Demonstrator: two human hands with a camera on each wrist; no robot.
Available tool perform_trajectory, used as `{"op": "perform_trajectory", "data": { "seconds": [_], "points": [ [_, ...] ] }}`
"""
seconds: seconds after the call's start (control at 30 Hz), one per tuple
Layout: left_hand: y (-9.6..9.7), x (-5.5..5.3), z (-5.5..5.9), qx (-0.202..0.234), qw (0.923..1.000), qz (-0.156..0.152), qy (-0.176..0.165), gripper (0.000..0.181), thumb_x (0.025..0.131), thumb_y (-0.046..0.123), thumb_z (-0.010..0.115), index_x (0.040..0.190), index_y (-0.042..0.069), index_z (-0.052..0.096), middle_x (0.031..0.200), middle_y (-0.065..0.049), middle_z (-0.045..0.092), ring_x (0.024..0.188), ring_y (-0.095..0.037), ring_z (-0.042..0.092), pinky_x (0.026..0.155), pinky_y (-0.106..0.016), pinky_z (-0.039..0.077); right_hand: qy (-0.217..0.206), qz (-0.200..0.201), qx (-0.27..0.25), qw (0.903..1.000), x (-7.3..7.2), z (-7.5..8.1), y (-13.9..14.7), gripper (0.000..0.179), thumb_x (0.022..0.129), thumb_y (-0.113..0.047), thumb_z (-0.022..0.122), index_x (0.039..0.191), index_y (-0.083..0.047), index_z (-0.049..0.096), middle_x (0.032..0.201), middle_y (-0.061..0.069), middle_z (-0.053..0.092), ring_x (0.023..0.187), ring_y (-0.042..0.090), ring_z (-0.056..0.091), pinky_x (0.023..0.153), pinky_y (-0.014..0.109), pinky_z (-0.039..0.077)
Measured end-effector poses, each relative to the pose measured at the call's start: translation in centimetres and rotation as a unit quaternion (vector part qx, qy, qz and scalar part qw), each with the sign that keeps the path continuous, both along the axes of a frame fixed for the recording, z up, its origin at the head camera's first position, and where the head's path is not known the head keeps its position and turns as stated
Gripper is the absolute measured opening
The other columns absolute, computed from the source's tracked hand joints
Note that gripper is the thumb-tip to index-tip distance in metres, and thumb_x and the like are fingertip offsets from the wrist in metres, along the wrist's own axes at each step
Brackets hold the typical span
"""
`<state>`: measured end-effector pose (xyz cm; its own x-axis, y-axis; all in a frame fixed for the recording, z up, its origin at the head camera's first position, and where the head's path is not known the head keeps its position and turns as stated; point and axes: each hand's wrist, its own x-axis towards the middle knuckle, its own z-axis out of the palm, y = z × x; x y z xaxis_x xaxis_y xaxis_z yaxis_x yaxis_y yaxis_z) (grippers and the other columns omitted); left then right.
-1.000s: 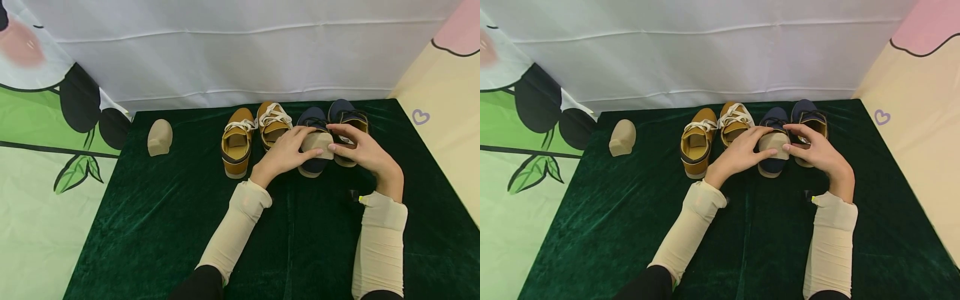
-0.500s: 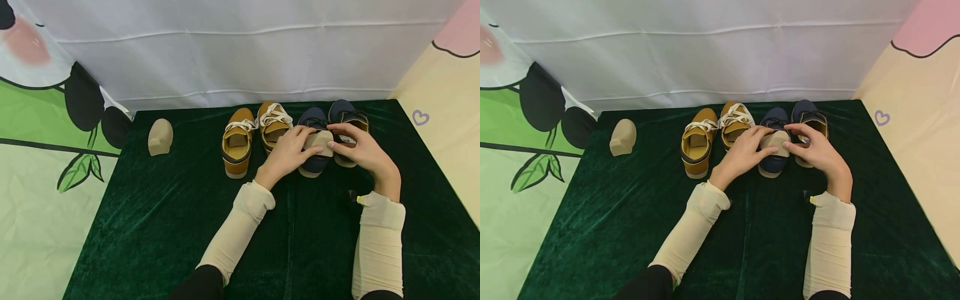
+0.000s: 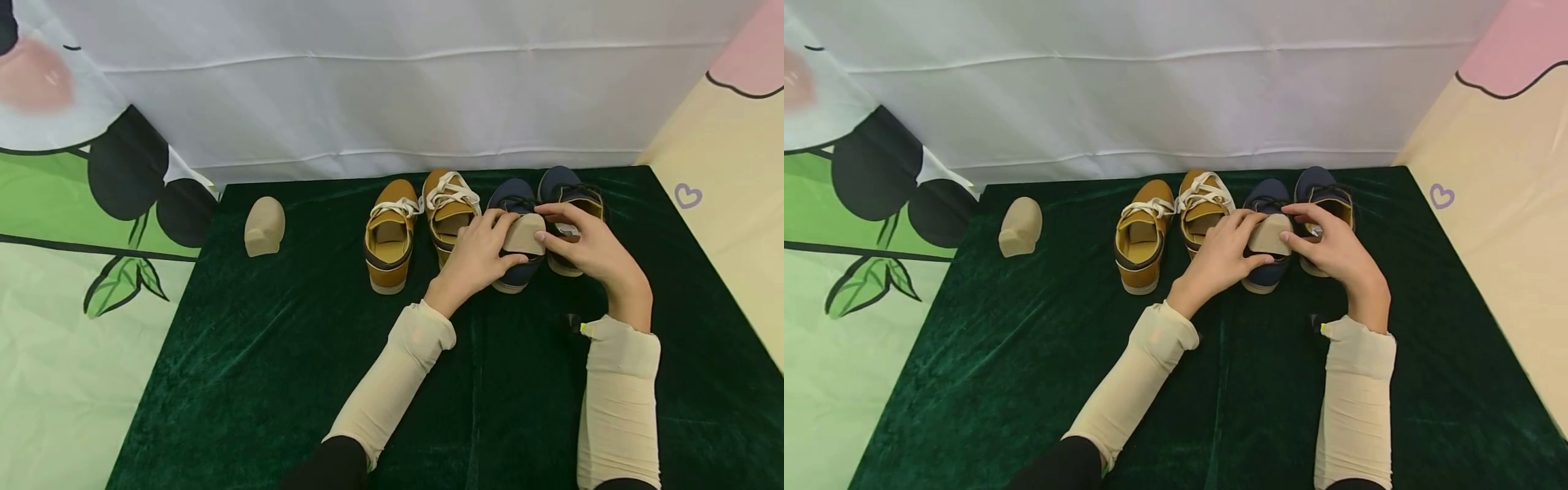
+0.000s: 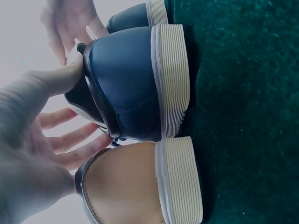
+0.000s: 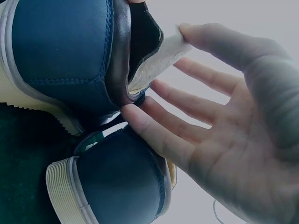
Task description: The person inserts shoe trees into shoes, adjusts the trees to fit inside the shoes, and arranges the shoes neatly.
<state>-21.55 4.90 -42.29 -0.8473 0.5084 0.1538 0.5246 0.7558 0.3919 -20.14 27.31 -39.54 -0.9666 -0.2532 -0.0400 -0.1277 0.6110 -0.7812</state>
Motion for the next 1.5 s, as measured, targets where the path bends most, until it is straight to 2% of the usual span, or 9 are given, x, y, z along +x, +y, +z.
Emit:
{"op": "perform_trajectory", "data": {
  "seconds": [0.17, 0.6, 0.93, 1.3, 1.5],
  "points": [
    [0.1, 0.1, 0.1, 0.001, 1.0, 0.005, 0.003, 0.078, 0.096, 0.054, 0.07, 0.16, 0.024, 0.038, 0.156, -0.004, 0.045, 0.135, -0.022, 0.052, 0.106, -0.044, 0.049, 0.016, 0.009, 0.015, 0.9997, -0.2, 0.2, -0.2, 0.053, 0.104, -0.033, 0.066, 0.151, -0.014, 0.052, 0.151, 0.021, 0.05, 0.138, 0.043, 0.047, 0.113, 0.069, 0.041],
    [0.1, -0.1, 0.2, -0.018, 0.9997, 0.005, -0.018, 0.08, 0.095, 0.056, 0.07, 0.161, 0.025, 0.037, 0.159, -0.002, 0.042, 0.141, -0.021, 0.049, 0.107, -0.046, 0.048, 0.038, 0.011, 0.056, 0.9976, -0.5, -0.1, -0.8, 0.043, 0.102, -0.023, 0.068, 0.143, -0.01, 0.058, 0.144, 0.023, 0.055, 0.131, 0.044, 0.052, 0.104, 0.068, 0.048],
    [0.2, -0.3, 0.1, -0.023, 0.9995, 0.003, -0.021, 0.081, 0.095, 0.057, 0.07, 0.161, 0.023, 0.038, 0.16, -0.001, 0.041, 0.141, -0.02, 0.048, 0.108, -0.047, 0.047, 0.069, 0.001, 0.083, 0.9942, -0.5, -0.2, -1.2, 0.04, 0.1, -0.016, 0.07, 0.138, -0.007, 0.062, 0.139, 0.026, 0.058, 0.125, 0.046, 0.055, 0.101, 0.068, 0.047],
    [0.1, -0.3, 0.2, -0.038, 0.9991, 0.002, -0.02, 0.081, 0.095, 0.058, 0.068, 0.161, 0.023, 0.037, 0.161, -0.001, 0.039, 0.143, -0.02, 0.047, 0.11, -0.047, 0.047, 0.083, -0.016, 0.095, 0.9919, -0.6, -0.3, -2.0, 0.051, 0.098, -0.01, 0.071, 0.145, -0.002, 0.054, 0.144, 0.026, 0.056, 0.13, 0.046, 0.053, 0.108, 0.067, 0.042],
    [0.1, -0.4, 0.1, -0.044, 0.9988, -0.004, -0.023, 0.083, 0.095, 0.057, 0.069, 0.163, 0.022, 0.035, 0.162, -0.001, 0.038, 0.145, -0.02, 0.045, 0.111, -0.048, 0.046, 0.095, -0.026, 0.128, 0.9869, -0.7, -0.7, -2.8, 0.054, 0.095, -0.011, 0.074, 0.144, -0.001, 0.055, 0.143, 0.027, 0.053, 0.125, 0.046, 0.052, 0.105, 0.067, 0.044]
  ]
}}
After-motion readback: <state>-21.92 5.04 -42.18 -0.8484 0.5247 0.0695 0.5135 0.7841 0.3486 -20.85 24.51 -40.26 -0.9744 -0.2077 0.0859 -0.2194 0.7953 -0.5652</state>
